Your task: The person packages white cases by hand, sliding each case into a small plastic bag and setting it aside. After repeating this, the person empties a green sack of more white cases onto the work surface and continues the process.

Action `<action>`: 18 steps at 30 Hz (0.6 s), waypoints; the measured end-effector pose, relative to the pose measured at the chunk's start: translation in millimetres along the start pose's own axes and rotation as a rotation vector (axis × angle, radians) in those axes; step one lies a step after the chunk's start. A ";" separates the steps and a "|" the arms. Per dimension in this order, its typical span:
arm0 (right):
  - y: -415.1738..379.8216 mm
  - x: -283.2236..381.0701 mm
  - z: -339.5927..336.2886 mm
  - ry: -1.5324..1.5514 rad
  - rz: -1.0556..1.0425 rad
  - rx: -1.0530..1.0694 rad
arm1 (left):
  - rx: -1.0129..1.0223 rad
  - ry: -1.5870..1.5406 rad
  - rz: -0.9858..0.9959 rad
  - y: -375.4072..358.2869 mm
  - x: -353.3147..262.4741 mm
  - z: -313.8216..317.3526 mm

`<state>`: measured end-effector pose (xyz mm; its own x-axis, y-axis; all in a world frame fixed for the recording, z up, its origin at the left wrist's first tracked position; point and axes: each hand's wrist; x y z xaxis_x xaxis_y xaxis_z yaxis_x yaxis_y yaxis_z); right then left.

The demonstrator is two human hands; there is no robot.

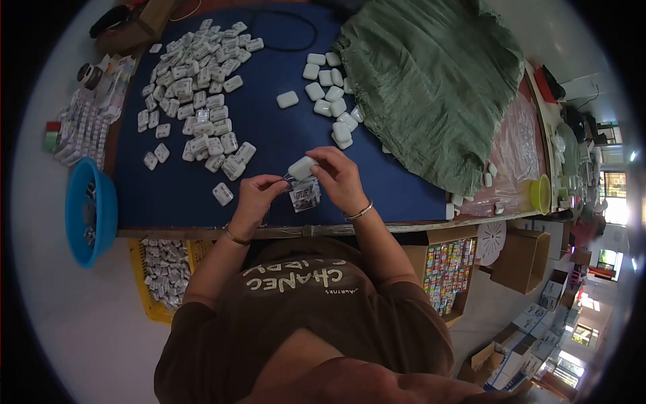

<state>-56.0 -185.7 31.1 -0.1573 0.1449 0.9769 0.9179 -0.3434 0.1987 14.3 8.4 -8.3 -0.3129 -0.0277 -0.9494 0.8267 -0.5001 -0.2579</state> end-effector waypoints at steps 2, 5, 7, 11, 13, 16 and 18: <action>-0.8 1.9 -0.9 -0.100 0.022 0.071 | -0.006 0.016 0.014 1.3 4.5 -2.7; -1.9 0.1 -3.8 -0.141 0.026 0.080 | -0.007 0.067 0.040 0.4 5.4 -3.9; -2.4 1.9 -4.4 -0.139 0.035 0.098 | -0.010 0.104 0.057 -0.9 4.4 -1.7; -3.5 -3.6 0.2 -0.158 0.090 0.077 | -0.043 -0.055 0.031 -3.7 6.2 6.9; -3.6 -5.2 3.3 -0.120 0.117 0.083 | -0.068 -0.089 0.016 -3.3 6.7 9.3; -6.3 -9.2 11.1 -0.025 0.192 0.067 | -0.066 -0.100 0.059 -3.1 4.7 10.0; -7.7 -10.7 14.2 0.028 0.238 0.050 | -0.055 -0.079 0.043 -2.2 4.5 9.8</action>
<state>-56.2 -171.4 18.0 0.0568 0.0394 0.9976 0.9472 -0.3180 -0.0413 6.6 0.9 -10.2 -0.3111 -0.1176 -0.9431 0.8638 -0.4487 -0.2290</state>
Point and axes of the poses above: each hand's wrist, its own y-axis towards the middle knuckle, its own z-axis out of the palm, x = y × z, and after that the axes turned 4 degrees about -x, right-handed
